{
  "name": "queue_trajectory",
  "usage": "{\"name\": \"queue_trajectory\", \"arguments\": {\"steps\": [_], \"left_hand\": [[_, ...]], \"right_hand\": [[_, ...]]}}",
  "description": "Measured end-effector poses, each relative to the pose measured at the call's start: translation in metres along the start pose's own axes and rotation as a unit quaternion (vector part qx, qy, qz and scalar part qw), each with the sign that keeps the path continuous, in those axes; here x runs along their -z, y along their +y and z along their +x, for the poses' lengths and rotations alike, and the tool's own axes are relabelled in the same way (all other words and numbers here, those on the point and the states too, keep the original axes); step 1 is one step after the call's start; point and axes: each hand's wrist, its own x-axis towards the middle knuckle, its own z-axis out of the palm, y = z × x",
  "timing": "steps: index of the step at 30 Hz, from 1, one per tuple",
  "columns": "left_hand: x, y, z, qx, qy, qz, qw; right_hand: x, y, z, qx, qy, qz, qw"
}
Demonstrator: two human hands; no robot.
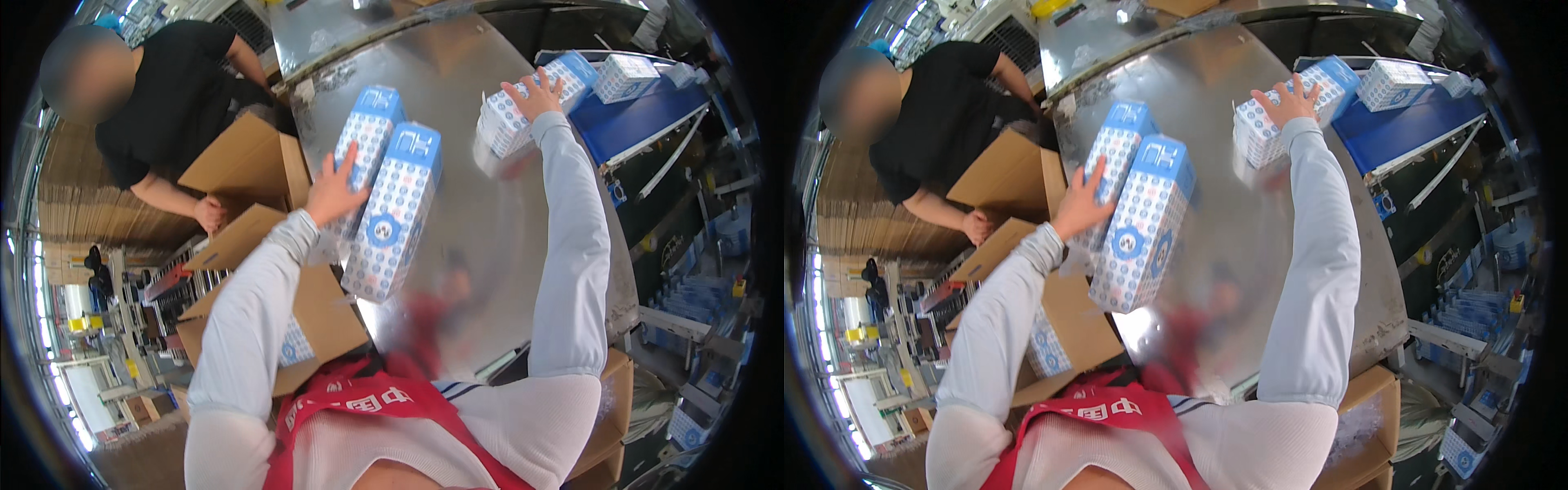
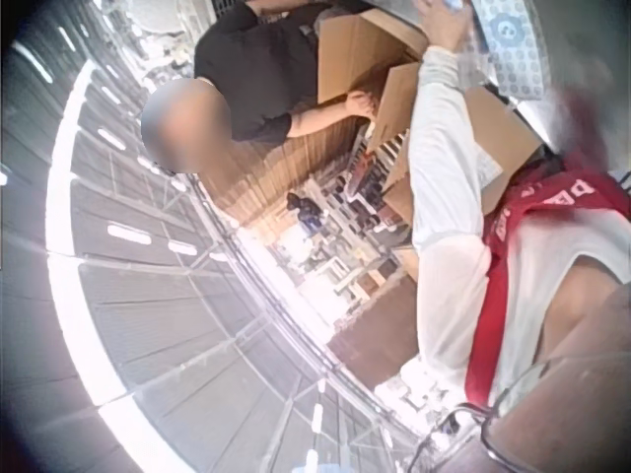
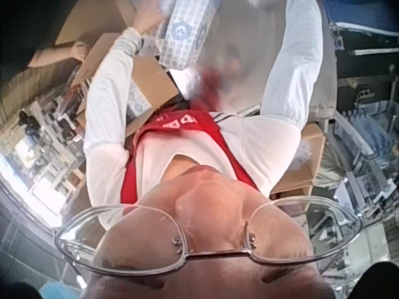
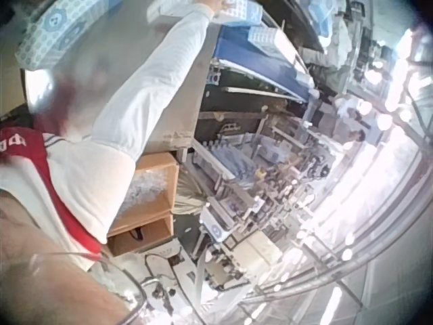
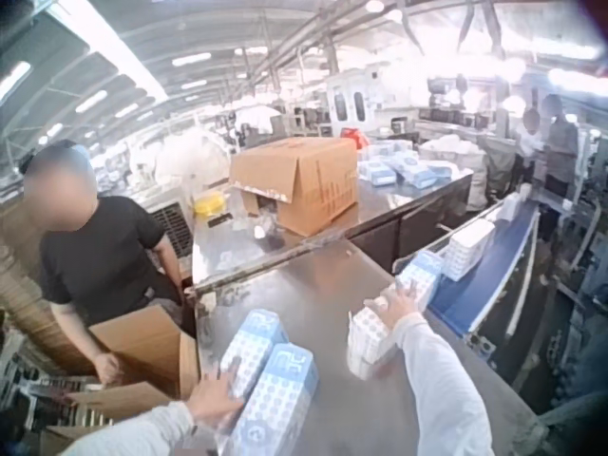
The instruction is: The person packs small blue and white patterned boxes into larger brown cardboard boxes on a metal table. They arrange the items by hand, close the flaps of the cardboard boxes, and move them to a conveyor belt.
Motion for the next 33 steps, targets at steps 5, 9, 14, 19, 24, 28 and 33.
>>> {"name": "queue_trajectory", "arguments": {"steps": [5,9,14,19,24,28,33], "left_hand": [[0.030,0.020,-0.044,0.085,-0.078,-0.117,0.986],[0.022,0.066,-0.113,0.124,-0.105,-0.132,0.978],[0.047,0.090,-0.199,-0.049,-0.161,-0.241,0.956],[0.000,0.053,-0.169,0.217,-0.412,-0.513,0.721],[0.017,0.044,-0.147,0.204,-0.468,-0.496,0.702],[0.025,0.040,-0.156,0.147,-0.436,-0.532,0.711],[0.059,0.025,-0.210,0.130,-0.344,-0.637,0.677]], "right_hand": [[-0.015,-0.048,-0.187,0.378,0.093,-0.016,0.921],[0.010,-0.110,-0.405,0.107,0.059,0.327,0.937],[0.027,-0.090,-0.510,-0.270,0.007,0.662,0.699],[0.005,-0.018,-0.487,-0.276,-0.268,0.569,0.727],[0.002,0.001,-0.456,-0.165,-0.364,0.528,0.749],[-0.006,-0.004,-0.473,-0.146,-0.274,0.586,0.749],[0.019,-0.047,-0.502,-0.123,-0.157,0.651,0.732]]}}
